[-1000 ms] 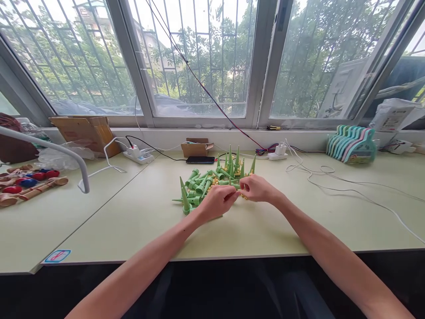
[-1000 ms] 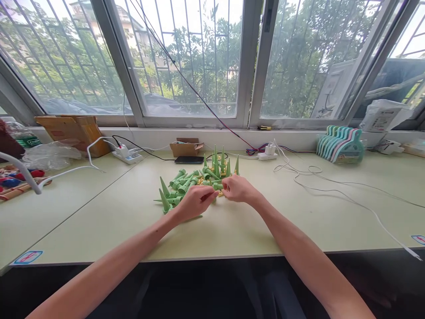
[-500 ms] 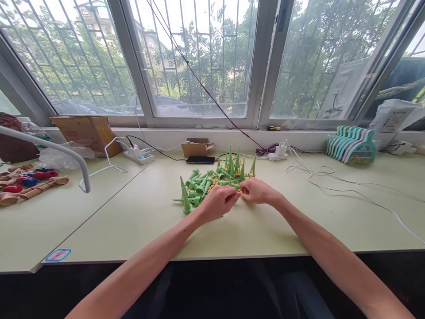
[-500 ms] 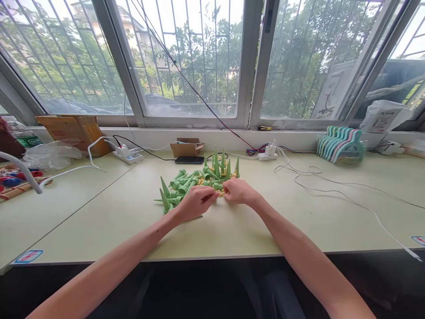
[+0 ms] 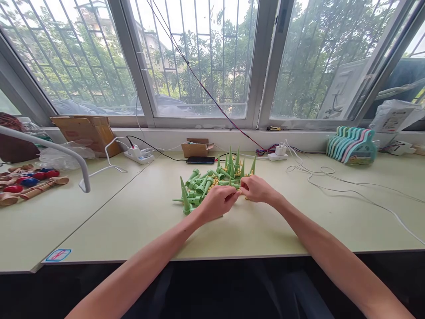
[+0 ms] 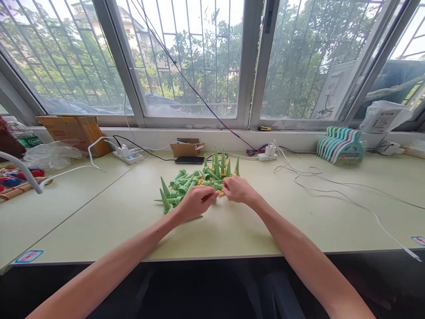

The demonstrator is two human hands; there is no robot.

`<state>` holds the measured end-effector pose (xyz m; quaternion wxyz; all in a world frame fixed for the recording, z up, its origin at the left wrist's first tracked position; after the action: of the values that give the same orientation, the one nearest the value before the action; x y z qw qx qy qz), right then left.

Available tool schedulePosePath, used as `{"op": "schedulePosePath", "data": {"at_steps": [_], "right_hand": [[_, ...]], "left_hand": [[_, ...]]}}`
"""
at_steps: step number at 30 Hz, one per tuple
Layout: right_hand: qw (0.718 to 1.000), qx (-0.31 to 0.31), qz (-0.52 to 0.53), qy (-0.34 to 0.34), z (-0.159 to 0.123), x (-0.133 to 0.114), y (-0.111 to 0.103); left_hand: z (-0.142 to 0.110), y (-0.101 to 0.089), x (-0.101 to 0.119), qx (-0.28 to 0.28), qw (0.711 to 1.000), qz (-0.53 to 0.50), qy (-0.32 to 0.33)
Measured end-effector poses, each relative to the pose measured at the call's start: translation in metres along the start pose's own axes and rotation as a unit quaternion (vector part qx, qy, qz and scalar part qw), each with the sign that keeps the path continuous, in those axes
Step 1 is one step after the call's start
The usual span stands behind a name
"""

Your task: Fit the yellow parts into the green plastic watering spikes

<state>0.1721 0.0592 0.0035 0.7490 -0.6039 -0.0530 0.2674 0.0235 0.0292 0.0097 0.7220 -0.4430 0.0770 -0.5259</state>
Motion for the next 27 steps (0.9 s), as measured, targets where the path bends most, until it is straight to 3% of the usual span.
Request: {"op": "schedulePosePath", "data": {"at_steps": [5,11,18,27], "right_hand": [[0.993,0.090,0.076,-0.001,0.001,-0.002,-0.007],[0.964,0.180,0.192,-0.027,-0.003,-0.016,-0.017],[0.952,0.178,0.246,-0.052,-0.007,-0.028,-0.014],[0.951,0.173,0.252,-0.056,-0.007,-0.033,-0.013]], "left_hand": [[0.001,-0.003,-0.001,0.015,0.999,0.001,-0.030],[0.002,-0.005,-0.002,0.017,0.998,0.004,-0.062],[0.003,-0.004,-0.008,0.019,0.995,0.012,-0.097],[0.003,-0.003,-0.004,0.014,0.998,0.005,-0.068]]}}
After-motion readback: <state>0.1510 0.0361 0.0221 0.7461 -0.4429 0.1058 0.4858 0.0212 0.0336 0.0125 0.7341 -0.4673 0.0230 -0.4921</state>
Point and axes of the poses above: each hand's wrist, its own z-axis towards the middle knuckle, its own y-axis out of the palm, x = y × z, the point moved 5 cm from there along z, towards the middle knuckle, and after that the axes turned 3 degrees about -y, right-handed, at the moved point
